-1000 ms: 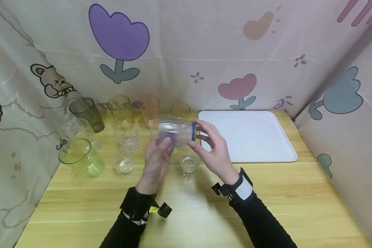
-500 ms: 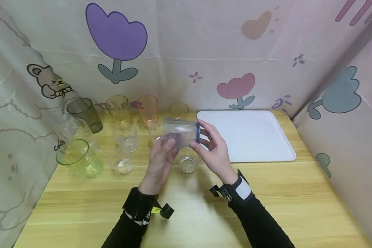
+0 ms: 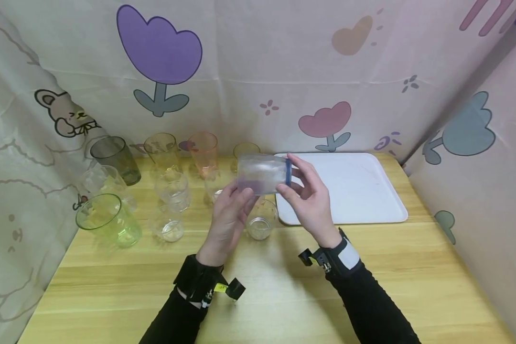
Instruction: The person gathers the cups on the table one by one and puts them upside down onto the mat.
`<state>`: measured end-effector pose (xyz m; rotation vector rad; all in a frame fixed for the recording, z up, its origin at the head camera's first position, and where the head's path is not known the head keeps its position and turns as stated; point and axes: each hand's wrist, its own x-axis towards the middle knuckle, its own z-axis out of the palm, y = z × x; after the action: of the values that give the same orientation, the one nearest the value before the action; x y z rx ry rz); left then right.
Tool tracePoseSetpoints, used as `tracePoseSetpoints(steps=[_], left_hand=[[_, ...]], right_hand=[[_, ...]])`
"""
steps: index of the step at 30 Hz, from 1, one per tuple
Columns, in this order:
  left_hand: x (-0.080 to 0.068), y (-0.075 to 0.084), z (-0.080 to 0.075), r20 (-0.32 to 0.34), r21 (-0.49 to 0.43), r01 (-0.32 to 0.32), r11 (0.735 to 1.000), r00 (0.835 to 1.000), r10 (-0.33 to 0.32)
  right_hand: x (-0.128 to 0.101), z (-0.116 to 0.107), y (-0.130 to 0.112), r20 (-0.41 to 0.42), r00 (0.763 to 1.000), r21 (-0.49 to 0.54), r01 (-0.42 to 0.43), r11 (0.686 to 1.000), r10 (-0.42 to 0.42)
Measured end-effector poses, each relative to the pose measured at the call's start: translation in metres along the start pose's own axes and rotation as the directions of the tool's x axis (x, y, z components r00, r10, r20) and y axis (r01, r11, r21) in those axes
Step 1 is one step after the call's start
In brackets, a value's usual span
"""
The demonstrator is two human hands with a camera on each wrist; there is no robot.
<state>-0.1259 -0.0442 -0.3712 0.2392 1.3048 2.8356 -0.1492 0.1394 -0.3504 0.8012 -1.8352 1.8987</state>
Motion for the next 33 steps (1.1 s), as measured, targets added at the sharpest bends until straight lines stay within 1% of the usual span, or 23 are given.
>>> tracePoseSetpoints(steps=[3,6,7,8,9,10,11,12,14,15,16,17,18,19,20,21,22,23,24,26,28,30,33], left_hand=[[0.001,0.000,0.004,0.011,0.047,-0.017,0.999,1.000,0.017],[0.001,-0.004,0.010,0.055,0.146,-0.111,0.983,0.993,0.104],[0.000,-0.006,0.012,0.085,0.198,-0.161,0.967,0.985,0.147],[0.000,-0.009,0.015,0.125,0.258,-0.217,0.941,0.974,0.190],[-0.001,-0.012,0.017,0.170,0.318,-0.276,0.907,0.958,0.232],[-0.002,-0.015,0.020,0.222,0.376,-0.336,0.863,0.937,0.268],[-0.003,-0.019,0.023,0.279,0.434,-0.397,0.809,0.913,0.298],[-0.004,-0.023,0.026,0.342,0.489,-0.458,0.742,0.884,0.320],[-0.007,-0.031,0.032,0.464,0.587,-0.567,0.577,0.820,0.334],[-0.008,-0.034,0.036,0.520,0.625,-0.613,0.483,0.789,0.328],[-0.010,-0.038,0.039,0.572,0.656,-0.652,0.381,0.758,0.313],[-0.011,-0.043,0.042,0.615,0.680,-0.681,0.274,0.732,0.292],[-0.012,-0.048,0.045,0.651,0.695,-0.699,0.169,0.711,0.266],[-0.014,-0.053,0.048,0.678,0.703,-0.708,0.070,0.696,0.236],[-0.015,-0.059,0.050,0.695,0.707,-0.707,-0.015,0.690,0.203],[-0.015,-0.065,0.052,0.704,0.708,-0.700,-0.095,0.689,0.171],[-0.016,-0.072,0.054,0.706,0.708,-0.688,-0.161,0.695,0.138],[-0.016,-0.079,0.054,0.700,0.709,-0.672,-0.214,0.706,0.106],[-0.015,-0.085,0.055,0.688,0.713,-0.652,-0.257,0.722,0.075],[-0.014,-0.096,0.054,0.648,0.723,-0.608,-0.327,0.762,0.016],[-0.012,-0.106,0.053,0.599,0.735,-0.565,-0.375,0.800,-0.030],[-0.010,-0.115,0.050,0.551,0.745,-0.524,-0.412,0.832,-0.061],[-0.006,-0.125,0.047,0.500,0.749,-0.480,-0.457,0.862,-0.085]], right_hand=[[0.007,-0.010,-0.004,-0.037,0.999,-0.006,0.035,0.999,-0.035],[0.014,-0.023,-0.008,-0.076,0.995,-0.025,0.061,0.998,-0.063],[0.016,-0.028,-0.010,-0.090,0.994,-0.034,0.066,0.997,-0.069],[0.019,-0.033,-0.012,-0.103,0.992,-0.046,0.068,0.997,-0.073],[0.021,-0.039,-0.014,-0.117,0.990,-0.062,0.067,0.996,-0.074],[0.024,-0.044,-0.016,-0.131,0.989,-0.080,0.062,0.995,-0.072],[0.027,-0.050,-0.018,-0.146,0.987,-0.102,0.054,0.993,-0.069],[0.029,-0.056,-0.019,-0.161,0.985,-0.125,0.042,0.991,-0.062],[0.034,-0.067,-0.022,-0.185,0.981,-0.194,0.017,0.981,-0.054],[0.037,-0.073,-0.023,-0.192,0.980,-0.235,0.006,0.972,-0.052],[0.040,-0.079,-0.023,-0.198,0.979,-0.279,-0.003,0.960,-0.055],[0.042,-0.084,-0.023,-0.201,0.978,-0.325,-0.010,0.946,-0.059],[0.045,-0.090,-0.023,-0.203,0.977,-0.371,-0.015,0.929,-0.065],[0.047,-0.096,-0.022,-0.203,0.977,-0.417,-0.019,0.909,-0.073],[0.049,-0.102,-0.021,-0.203,0.976,-0.459,-0.025,0.888,-0.077],[0.052,-0.108,-0.019,-0.204,0.976,-0.495,-0.036,0.868,-0.076],[0.054,-0.114,-0.016,-0.209,0.975,-0.531,-0.054,0.846,-0.070],[0.056,-0.120,-0.014,-0.215,0.975,-0.564,-0.076,0.822,-0.057],[0.058,-0.126,-0.012,-0.224,0.974,-0.591,-0.102,0.800,-0.041],[0.061,-0.138,-0.006,-0.237,0.971,-0.641,-0.158,0.751,0.002],[0.063,-0.149,-0.002,-0.248,0.967,-0.680,-0.211,0.703,0.051],[0.065,-0.160,0.003,-0.252,0.963,-0.708,-0.249,0.661,0.094],[0.066,-0.176,0.009,-0.255,0.955,-0.742,-0.295,0.602,0.154]])
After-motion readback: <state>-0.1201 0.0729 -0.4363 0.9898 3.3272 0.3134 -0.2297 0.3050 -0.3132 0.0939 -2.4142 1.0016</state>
